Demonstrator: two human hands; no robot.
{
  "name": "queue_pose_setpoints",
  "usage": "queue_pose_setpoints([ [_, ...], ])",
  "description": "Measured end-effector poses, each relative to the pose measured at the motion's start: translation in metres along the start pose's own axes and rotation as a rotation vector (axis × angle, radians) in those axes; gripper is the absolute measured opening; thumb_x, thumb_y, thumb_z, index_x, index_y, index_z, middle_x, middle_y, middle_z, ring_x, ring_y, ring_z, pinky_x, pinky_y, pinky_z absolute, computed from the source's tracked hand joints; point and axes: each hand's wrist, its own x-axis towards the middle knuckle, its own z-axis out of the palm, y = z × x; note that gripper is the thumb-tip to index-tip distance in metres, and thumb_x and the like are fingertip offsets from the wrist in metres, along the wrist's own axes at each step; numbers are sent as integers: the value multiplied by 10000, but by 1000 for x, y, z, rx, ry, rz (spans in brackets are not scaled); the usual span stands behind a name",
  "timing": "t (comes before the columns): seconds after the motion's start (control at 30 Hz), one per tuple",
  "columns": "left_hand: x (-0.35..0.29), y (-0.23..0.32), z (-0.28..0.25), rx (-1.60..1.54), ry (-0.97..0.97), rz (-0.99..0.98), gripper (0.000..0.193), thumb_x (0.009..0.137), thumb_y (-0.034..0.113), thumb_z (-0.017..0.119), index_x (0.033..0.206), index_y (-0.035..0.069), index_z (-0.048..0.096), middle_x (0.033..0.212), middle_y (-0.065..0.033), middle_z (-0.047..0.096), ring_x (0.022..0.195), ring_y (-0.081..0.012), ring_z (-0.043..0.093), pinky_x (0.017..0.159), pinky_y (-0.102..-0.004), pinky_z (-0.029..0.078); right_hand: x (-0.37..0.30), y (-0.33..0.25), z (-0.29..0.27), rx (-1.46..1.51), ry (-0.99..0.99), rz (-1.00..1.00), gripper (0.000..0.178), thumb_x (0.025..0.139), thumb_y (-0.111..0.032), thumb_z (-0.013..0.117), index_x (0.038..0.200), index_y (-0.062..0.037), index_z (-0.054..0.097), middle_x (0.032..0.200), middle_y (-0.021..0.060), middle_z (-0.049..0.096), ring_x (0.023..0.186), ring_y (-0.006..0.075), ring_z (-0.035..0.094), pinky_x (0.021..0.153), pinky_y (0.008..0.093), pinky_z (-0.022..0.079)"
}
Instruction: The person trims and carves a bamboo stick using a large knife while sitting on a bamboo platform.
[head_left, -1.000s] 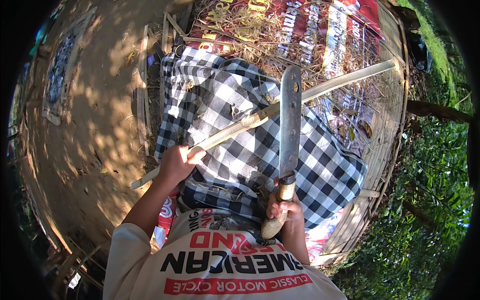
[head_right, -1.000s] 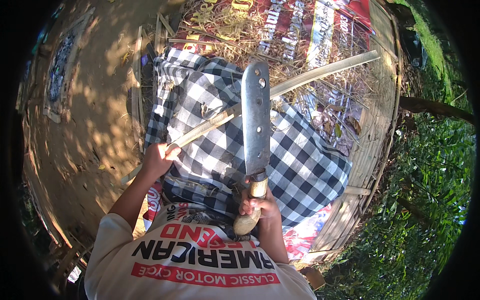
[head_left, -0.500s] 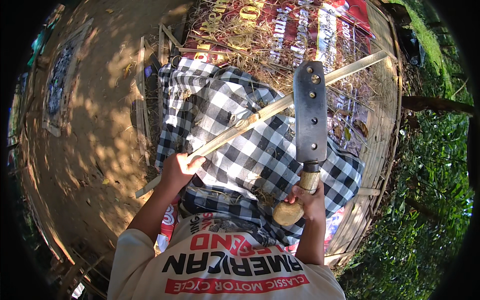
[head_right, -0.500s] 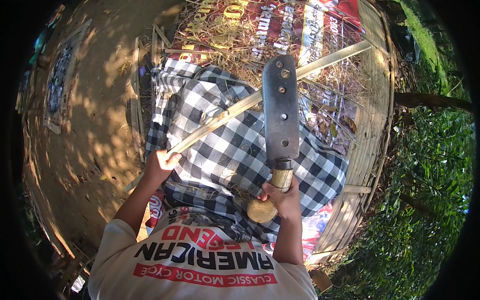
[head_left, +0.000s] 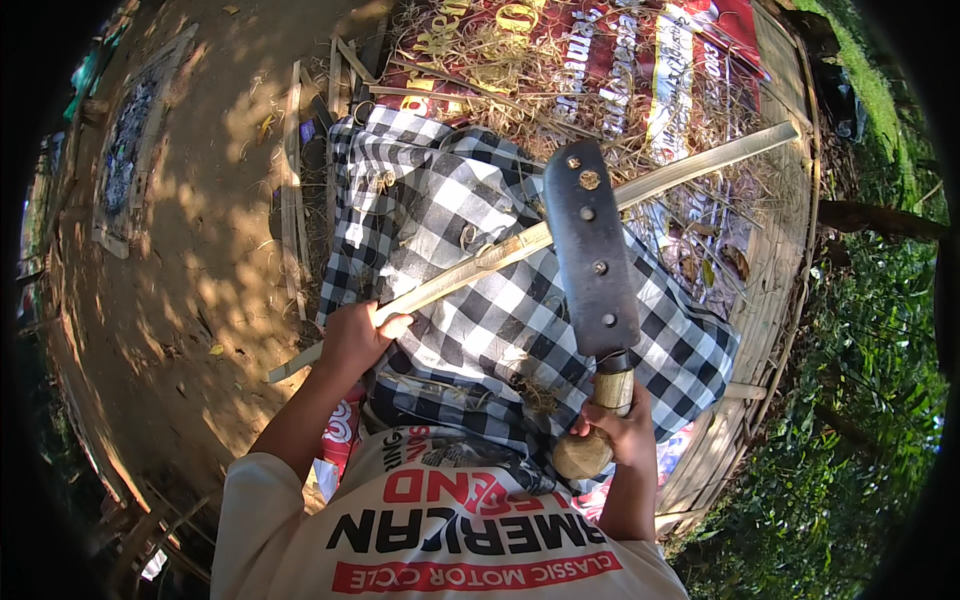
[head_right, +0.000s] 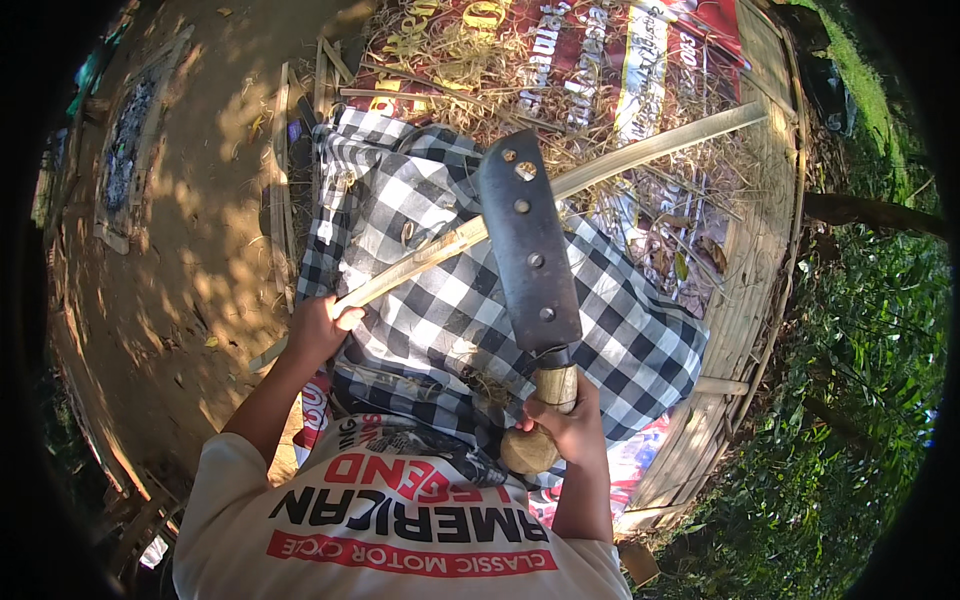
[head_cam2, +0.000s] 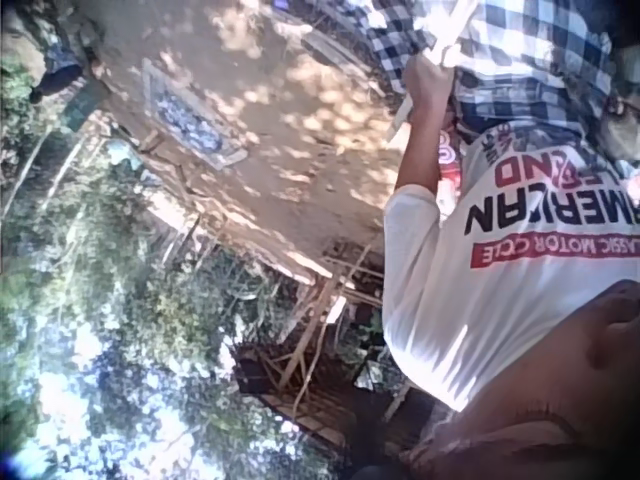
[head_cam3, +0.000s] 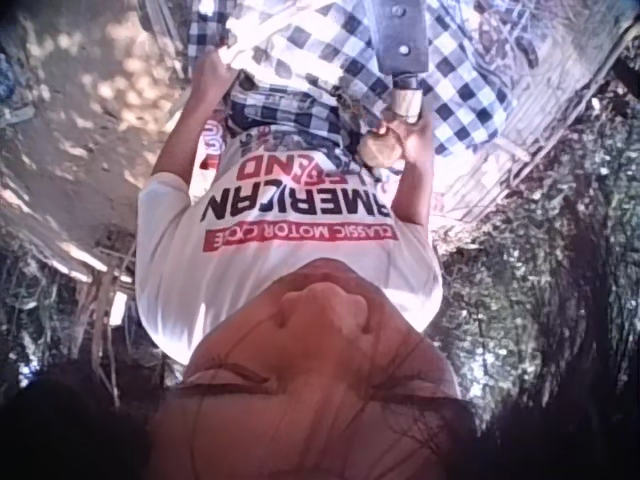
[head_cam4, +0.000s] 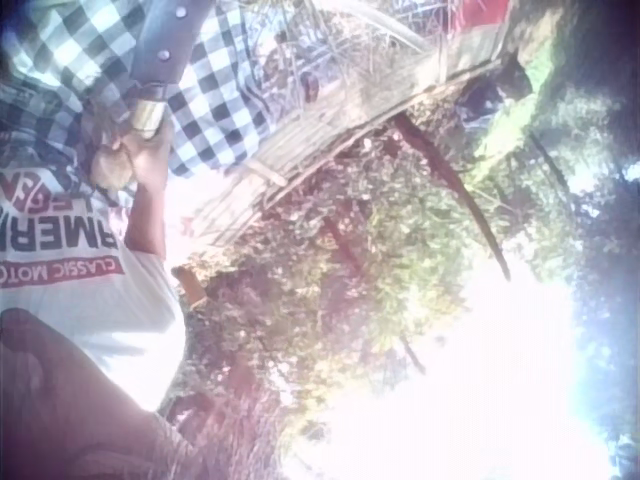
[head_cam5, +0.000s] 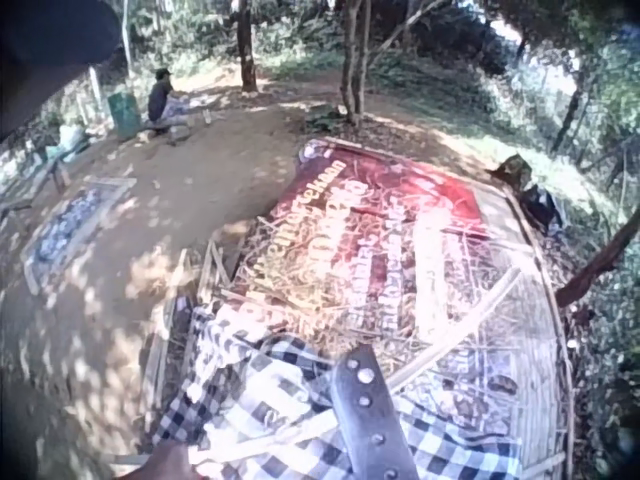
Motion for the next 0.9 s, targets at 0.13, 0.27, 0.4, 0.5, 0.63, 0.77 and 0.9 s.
queue_pose_setpoints([
  [0.13,4,6,1,-50,-38,-22,552,811,526,648,709,-16,631,610,-236,573,624,-437,590,548,-466,461,-2,10,1,-12,-50,22,313,742,60,670,1014,32,518,735,93,611,582,173,611,579,335,536],
  [0.27,1,-12,11,-72,-55,-26,388,799,399,697,793,12,675,651,-207,609,603,-397,597,533,-433,461,-1,4,4,-144,-119,-12,333,746,54,677,1040,32,524,756,90,623,613,165,622,576,305,523],
  [0.4,1,3,0,-48,-80,-60,306,797,336,713,816,30,708,655,-178,631,569,-354,591,543,-413,469,6,-9,1,43,228,-141,374,707,72,621,1049,40,474,701,119,573,563,202,610,570,364,554],
  [0.5,-2,-2,-2,-108,-111,-77,345,789,380,727,768,37,708,645,-206,615,601,-374,600,578,-427,477,0,-8,3,55,185,-112,370,698,78,623,1036,41,480,695,123,575,546,204,603,567,365,555],
  [0.63,3,13,-17,59,-70,-52,461,761,498,730,778,42,665,632,-174,626,618,-364,629,578,-420,503,-3,0,6,103,188,-110,381,672,98,610,1026,43,480,684,124,572,536,209,597,555,358,546],
  [0.77,27,8,-52,181,190,103,505,734,559,740,735,65,632,596,-146,609,586,-351,624,554,-416,491,-8,-1,6,148,227,-151,366,666,98,598,1007,41,479,677,124,561,543,213,597,556,354,541],
  [0.9,64,28,-127,223,480,-5,537,745,597,702,742,64,637,547,-140,566,541,-357,587,502,-414,452,-14,-1,-6,140,263,-255,317,700,77,581,996,22,481,716,119,565,573,208,601,566,356,540],
])
